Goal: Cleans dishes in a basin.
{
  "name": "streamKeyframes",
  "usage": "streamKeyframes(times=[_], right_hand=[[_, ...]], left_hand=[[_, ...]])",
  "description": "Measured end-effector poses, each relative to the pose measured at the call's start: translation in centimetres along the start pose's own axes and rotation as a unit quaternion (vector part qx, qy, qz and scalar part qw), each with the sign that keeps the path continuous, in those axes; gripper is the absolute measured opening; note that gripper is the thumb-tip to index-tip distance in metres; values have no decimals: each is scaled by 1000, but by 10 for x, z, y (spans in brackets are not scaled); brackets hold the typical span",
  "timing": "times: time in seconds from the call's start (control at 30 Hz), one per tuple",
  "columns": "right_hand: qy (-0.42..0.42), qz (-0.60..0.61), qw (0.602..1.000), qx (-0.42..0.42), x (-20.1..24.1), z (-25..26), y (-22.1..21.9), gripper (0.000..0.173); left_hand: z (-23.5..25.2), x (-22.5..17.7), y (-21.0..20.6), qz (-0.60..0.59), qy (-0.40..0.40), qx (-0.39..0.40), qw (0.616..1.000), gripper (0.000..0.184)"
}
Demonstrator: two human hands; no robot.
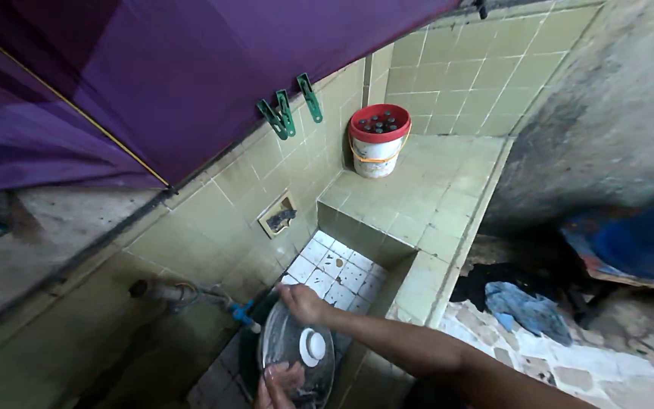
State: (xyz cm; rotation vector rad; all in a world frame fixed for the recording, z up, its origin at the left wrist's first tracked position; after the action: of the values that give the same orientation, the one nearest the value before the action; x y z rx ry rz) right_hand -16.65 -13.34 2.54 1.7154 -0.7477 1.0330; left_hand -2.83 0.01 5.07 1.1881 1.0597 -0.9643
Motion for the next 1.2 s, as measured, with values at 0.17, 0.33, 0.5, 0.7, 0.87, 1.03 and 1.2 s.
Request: streamKeyframes(times=[0.17, 0.33, 0.5, 0.7, 0.87, 1.03, 1.2], right_hand=[[189, -82, 978, -19, 49, -26, -17, 44], [-57, 33, 998, -11, -36, -8, 5, 67], [231, -111, 965, 61, 43, -47, -40, 67], [123, 19, 992, 5, 3, -17, -6, 51], [191, 28, 981, -28, 21, -26, -12, 32], [139, -113, 984, -24, 23, -35, -31, 58], [17, -91, 995, 27, -9, -12, -20, 63]], left_hand=[[-1, 2, -4, 48, -9, -15, 999, 43], [-4, 21, 1, -52, 40, -19, 998, 47], [-1, 25, -9, 41, 34, -16, 998, 38], [-6, 25, -14, -71, 68, -13, 995, 45], [-4, 21, -14, -34, 36, -25, 998, 44], [-5, 20, -12, 13, 4, -47, 999, 42], [-9, 22, -19, -21, 20, -11, 1000, 45]])
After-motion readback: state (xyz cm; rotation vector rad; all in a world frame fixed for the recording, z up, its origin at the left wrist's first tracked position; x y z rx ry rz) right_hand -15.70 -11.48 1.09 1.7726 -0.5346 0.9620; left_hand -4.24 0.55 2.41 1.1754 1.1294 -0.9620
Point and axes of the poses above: each hand's wrist, its own z-axis towards the middle knuckle, its own y-axis out of the back of the hand, x = y × z, the point moved 9 cm from there along z, towards the middle knuckle
